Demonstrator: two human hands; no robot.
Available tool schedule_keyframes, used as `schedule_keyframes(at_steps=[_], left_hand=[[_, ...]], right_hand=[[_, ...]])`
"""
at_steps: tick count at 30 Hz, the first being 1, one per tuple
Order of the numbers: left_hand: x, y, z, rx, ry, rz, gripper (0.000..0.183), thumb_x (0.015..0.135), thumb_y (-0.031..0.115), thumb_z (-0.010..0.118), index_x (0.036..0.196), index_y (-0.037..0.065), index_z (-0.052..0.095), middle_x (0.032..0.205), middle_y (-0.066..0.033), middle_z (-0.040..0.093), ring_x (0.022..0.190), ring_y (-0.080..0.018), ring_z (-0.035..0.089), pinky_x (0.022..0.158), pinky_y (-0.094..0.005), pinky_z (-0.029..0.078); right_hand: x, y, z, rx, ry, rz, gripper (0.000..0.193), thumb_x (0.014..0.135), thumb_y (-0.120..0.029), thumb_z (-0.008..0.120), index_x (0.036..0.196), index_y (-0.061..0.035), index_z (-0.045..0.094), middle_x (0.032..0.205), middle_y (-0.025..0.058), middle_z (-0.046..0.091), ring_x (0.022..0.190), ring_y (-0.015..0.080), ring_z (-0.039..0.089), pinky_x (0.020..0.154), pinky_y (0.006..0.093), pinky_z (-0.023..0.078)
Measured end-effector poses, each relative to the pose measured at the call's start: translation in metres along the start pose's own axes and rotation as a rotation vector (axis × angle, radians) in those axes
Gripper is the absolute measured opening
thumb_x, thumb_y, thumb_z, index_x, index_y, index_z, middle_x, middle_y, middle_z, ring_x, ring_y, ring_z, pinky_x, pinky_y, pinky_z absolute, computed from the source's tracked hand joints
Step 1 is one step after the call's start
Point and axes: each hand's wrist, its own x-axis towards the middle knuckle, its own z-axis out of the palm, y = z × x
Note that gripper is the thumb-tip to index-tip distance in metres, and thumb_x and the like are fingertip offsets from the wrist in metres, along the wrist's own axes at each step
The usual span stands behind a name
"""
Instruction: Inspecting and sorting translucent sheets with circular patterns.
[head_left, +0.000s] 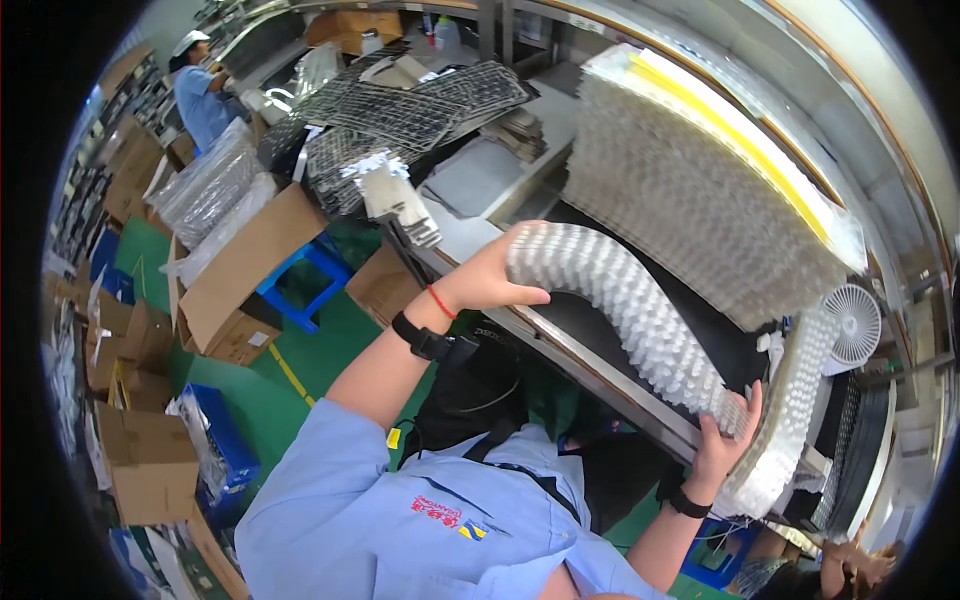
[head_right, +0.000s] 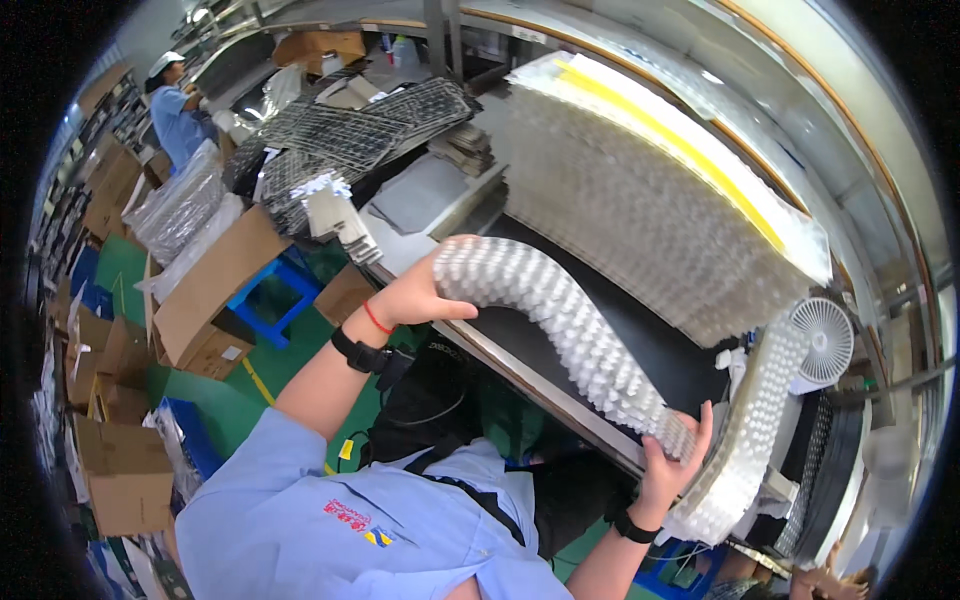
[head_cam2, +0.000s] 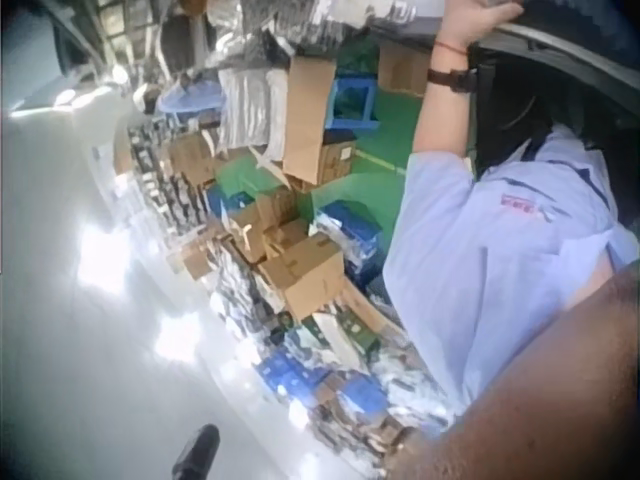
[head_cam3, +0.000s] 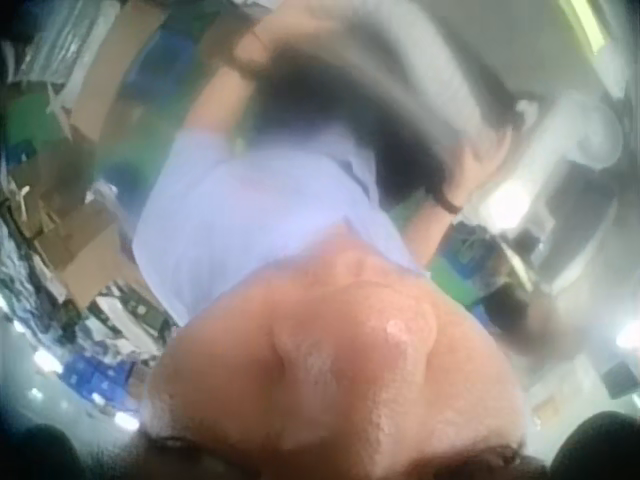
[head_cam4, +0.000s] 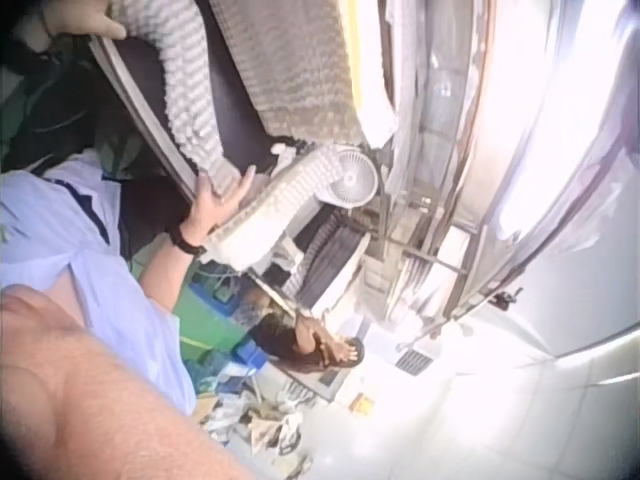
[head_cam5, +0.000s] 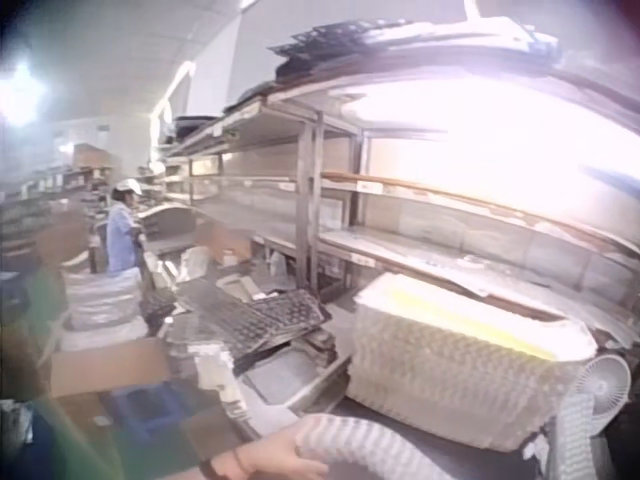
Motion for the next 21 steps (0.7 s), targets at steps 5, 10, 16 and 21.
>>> schedule_keyframes(at_steps=[5, 10, 16, 21], left_hand=[[-0.004, 0.001, -0.004, -0.26, -0.014, -0.213, 0.065, 0.078, 0.002, 0.074, 0.135, 0.003, 0.044, 0.125, -0.0043, 0.055, 0.115, -0.0123, 0.05, 0.1, -0.03, 0.04], [-0.007, 0.008, -0.004, -0.065, -0.048, -0.08, 0.045, 0.081, 0.0, 0.07, 0.123, 0.003, 0.055, 0.123, -0.0072, 0.058, 0.115, -0.0151, 0.052, 0.099, -0.0305, 0.041], [-0.042, 0.069, -0.055, -0.336, -0.011, -0.197, 0.048, 0.079, -0.003, 0.069, 0.124, -0.002, 0.052, 0.12, -0.0074, 0.061, 0.111, -0.0146, 0.055, 0.097, -0.0314, 0.043], [-0.095, 0.099, -0.123, -0.422, 0.296, -0.303, 0.044, 0.08, -0.001, 0.069, 0.121, 0.001, 0.056, 0.11, -0.0041, 0.064, 0.098, -0.011, 0.06, 0.088, -0.0277, 0.048]], right_hand=[[0.001, -0.012, 0.017, 0.009, -0.026, -0.068, 0.08, 0.069, -0.002, 0.076, 0.14, 0.0015, 0.038, 0.11, 0.0071, 0.057, 0.099, 0.0186, 0.055, 0.092, 0.0303, 0.042], [0.002, 0.004, -0.005, -0.046, 0.006, 0.108, 0.053, 0.072, 0.0, 0.075, 0.12, 0.0042, 0.052, 0.111, 0.009, 0.058, 0.102, 0.0188, 0.055, 0.094, 0.0306, 0.042], [0.026, -0.069, 0.025, -0.18, -0.06, -0.013, 0.058, 0.073, -0.006, 0.076, 0.124, 0.0033, 0.049, 0.109, 0.0086, 0.058, 0.101, 0.0186, 0.056, 0.09, 0.0306, 0.044], [0.06, -0.123, 0.102, -0.027, -0.461, 0.112, 0.061, 0.074, -0.008, 0.075, 0.128, 0.0021, 0.048, 0.109, 0.0078, 0.06, 0.098, 0.0149, 0.057, 0.088, 0.028, 0.046]])
